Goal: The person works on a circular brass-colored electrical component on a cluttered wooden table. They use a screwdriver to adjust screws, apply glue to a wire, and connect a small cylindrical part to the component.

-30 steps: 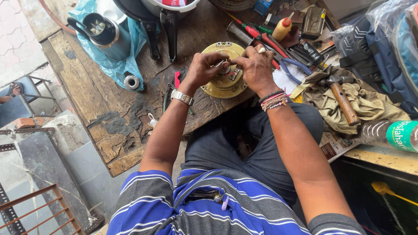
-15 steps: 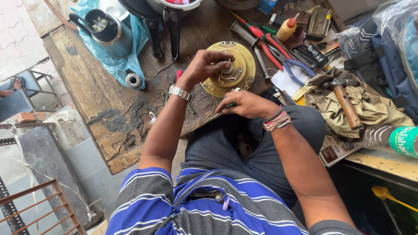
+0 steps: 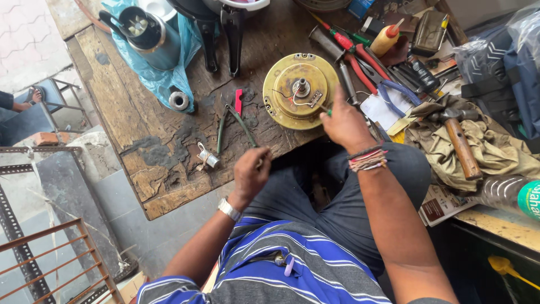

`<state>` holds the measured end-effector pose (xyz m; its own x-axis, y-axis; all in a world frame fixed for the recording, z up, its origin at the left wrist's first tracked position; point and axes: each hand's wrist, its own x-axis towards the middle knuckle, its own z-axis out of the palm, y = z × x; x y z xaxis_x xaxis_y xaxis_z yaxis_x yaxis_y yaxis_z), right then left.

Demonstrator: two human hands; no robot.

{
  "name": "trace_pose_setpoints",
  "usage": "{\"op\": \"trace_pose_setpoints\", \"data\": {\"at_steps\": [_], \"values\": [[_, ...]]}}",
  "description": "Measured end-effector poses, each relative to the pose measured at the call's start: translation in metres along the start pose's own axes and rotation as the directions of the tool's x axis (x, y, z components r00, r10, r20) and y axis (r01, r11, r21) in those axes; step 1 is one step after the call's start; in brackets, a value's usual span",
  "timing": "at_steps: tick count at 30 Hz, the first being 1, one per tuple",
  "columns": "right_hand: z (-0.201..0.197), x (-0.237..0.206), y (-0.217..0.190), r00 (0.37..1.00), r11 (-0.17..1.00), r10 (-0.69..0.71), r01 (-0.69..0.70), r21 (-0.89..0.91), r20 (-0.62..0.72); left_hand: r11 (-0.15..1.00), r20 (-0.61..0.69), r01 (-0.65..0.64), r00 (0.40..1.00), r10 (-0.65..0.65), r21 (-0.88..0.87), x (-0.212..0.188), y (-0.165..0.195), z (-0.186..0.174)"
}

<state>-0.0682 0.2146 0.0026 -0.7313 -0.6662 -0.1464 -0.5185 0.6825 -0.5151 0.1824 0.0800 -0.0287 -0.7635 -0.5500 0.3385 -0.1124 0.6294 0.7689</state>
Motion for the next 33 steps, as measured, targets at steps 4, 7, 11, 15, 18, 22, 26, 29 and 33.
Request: {"op": "trace_pose_setpoints", "data": {"at_steps": [4,7,11,15,18,22,26,29,33], "values": [[0.005,-0.012,-0.006,1.000,0.999,-0.009,0.010,-0.045,0.026,0.996,0.105,-0.084,0.991,0.082,0.017,-0.015,0.015,-0.001],[-0.006,-0.022,-0.011,0.971,0.990,0.110,-0.089,-0.111,0.210,0.995,0.136,-0.101,0.986,0.098,0.016,-0.011,0.005,-0.001],[-0.015,-0.024,-0.026,0.921,0.931,-0.196,0.068,0.357,0.338,0.988,0.048,-0.109,0.993,0.105,0.107,0.003,-0.023,-0.017],[-0.015,-0.022,-0.039,0.839,0.977,-0.173,0.080,0.198,0.516,0.908,0.007,0.187,0.979,-0.204,0.375,0.022,-0.049,-0.062],[-0.016,-0.026,-0.041,0.805,0.989,-0.116,0.149,-0.009,0.581,0.789,0.076,0.135,0.972,-0.224,0.600,0.017,-0.053,-0.100],[-0.020,-0.030,-0.042,0.815,0.974,-0.139,0.214,-0.070,0.562,0.742,0.136,0.040,0.975,-0.175,0.669,-0.005,-0.052,-0.118],[-0.019,-0.030,-0.042,0.842,0.962,-0.149,0.245,-0.122,0.519,0.759,0.066,0.101,0.980,-0.187,0.644,-0.020,-0.069,-0.118],[-0.016,-0.030,-0.041,0.868,0.961,-0.211,0.269,-0.069,0.449,0.810,-0.003,0.199,0.972,-0.237,0.552,-0.019,-0.086,-0.113],[-0.010,-0.028,-0.042,0.904,0.959,-0.268,0.282,0.007,0.332,0.852,0.024,0.179,0.975,-0.219,0.492,-0.002,-0.094,-0.108]]}}
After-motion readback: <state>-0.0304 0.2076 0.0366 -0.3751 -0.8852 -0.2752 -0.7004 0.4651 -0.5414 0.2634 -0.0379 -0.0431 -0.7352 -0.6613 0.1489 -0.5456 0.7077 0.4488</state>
